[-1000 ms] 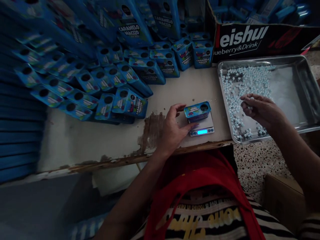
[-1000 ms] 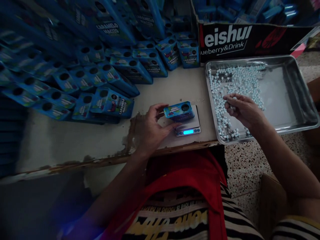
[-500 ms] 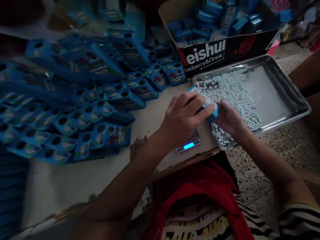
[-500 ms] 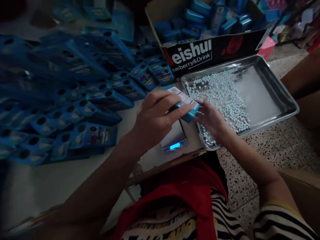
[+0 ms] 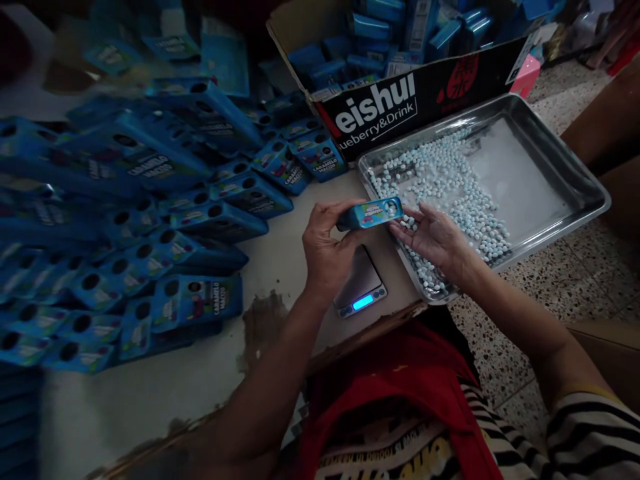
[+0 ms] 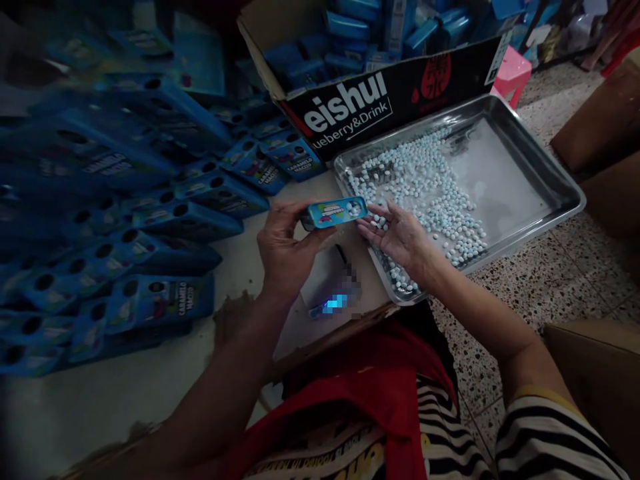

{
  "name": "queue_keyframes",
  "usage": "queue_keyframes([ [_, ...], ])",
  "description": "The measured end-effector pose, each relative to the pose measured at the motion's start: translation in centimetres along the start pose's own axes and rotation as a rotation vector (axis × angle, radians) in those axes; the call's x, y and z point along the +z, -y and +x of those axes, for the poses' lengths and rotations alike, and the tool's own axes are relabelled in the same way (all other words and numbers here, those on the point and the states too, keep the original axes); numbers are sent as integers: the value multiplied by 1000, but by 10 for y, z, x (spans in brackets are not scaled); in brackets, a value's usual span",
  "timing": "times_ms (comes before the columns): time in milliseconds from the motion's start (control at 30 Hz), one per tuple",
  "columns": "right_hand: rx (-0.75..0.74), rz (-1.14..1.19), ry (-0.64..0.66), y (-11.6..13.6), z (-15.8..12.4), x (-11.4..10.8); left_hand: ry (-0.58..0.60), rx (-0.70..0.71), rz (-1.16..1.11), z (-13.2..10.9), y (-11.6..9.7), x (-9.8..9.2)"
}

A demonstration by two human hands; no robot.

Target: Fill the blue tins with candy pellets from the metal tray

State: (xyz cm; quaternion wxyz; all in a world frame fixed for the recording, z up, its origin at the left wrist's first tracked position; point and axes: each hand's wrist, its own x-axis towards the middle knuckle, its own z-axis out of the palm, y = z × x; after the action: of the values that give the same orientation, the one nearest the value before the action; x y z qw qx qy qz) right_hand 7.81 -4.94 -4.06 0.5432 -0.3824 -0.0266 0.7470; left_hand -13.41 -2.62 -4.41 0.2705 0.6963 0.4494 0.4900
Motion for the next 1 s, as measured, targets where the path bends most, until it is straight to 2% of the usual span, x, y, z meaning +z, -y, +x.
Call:
queue_keyframes([
  [100,12,-104,29,3,-10,0,-93,-206,-186,-19,6,-6],
  [167,-5,-177,27,8,-18,-3,-101,-322,-284,-37,7,-16],
  [267,-45,-285,7,18,-30,-8,-74,-433,-347,-65,5,-35],
  [333,-56,-373,5,23,-36,-9,-96,-468,-359,-82,7,-42],
  [467,-10,-554,82,24,-45,6,-161,-490,-384,-101,18,-40],
  [600,18,-636,136,20,-49,30,-143,-474,-414,-105,22,-41],
  [733,-51,-678,84,30,-54,40,-173,-419,-308,-110,14,-67],
  [867,-126,-774,47,42,-58,43,-280,-381,-171,-124,4,-102],
  [1000,-136,-863,43,43,-60,54,-392,-410,-67,-135,-14,-122],
])
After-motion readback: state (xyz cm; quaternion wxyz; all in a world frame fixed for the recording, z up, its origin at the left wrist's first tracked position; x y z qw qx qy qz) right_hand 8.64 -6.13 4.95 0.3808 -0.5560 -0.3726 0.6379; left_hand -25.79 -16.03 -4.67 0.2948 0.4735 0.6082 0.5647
